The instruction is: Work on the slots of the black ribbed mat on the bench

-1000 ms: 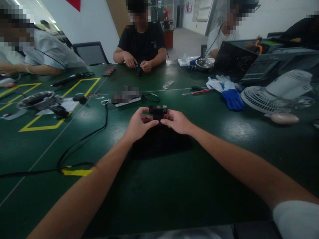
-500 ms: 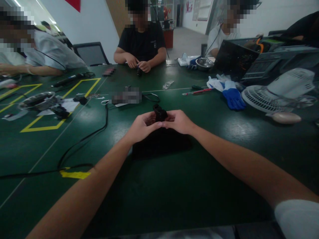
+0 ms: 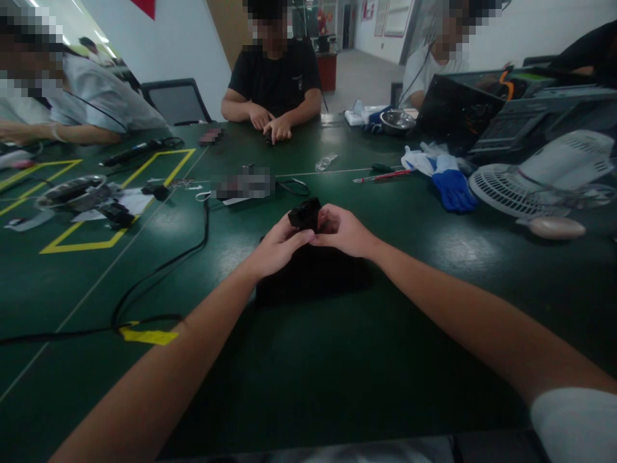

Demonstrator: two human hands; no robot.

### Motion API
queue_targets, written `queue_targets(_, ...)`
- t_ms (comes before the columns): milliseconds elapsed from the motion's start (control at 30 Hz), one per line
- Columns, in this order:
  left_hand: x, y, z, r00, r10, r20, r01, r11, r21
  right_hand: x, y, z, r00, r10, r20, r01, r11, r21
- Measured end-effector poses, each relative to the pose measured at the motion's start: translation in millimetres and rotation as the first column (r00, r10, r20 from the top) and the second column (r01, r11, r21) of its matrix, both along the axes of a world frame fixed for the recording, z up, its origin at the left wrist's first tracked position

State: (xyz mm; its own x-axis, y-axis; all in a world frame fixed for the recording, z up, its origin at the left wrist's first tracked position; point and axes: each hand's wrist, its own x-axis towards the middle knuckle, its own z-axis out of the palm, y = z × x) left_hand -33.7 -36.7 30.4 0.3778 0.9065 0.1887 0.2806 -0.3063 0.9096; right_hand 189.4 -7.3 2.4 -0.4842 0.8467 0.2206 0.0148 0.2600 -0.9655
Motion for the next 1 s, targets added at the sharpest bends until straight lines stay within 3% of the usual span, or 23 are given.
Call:
queue_targets(167, -7, 4, 4.6, 0.996, 0.067, -0.058, -0.062, 0.994, 0.088, 1, 3, -3.9, 1.0, 0.029, -0.009, -0.029, 0.998, -0.051)
queue_targets(333, -9, 4, 3.1, 1.0, -0.001, 0.025, 0.001, 1.0, -0.023, 1, 5, -6.2, 1.0, 0.001, -0.004, -0.001, 1.0, -0.029)
queue_targets(500, -9, 5, -5.2, 0.989, 0.029, 0.144, -0.017, 0.997, -0.081, 1, 5, -7.5, 1.0, -0.007, -0.011, 0.007, 0.999, -0.045)
queue_targets(1000, -15, 8, -6.0, 0.994, 0.081, 0.077, -0.076, 0.994, -0.078, 0, -1, -1.4, 0.998, -0.049, 0.028, 0.048, 0.998, 0.03)
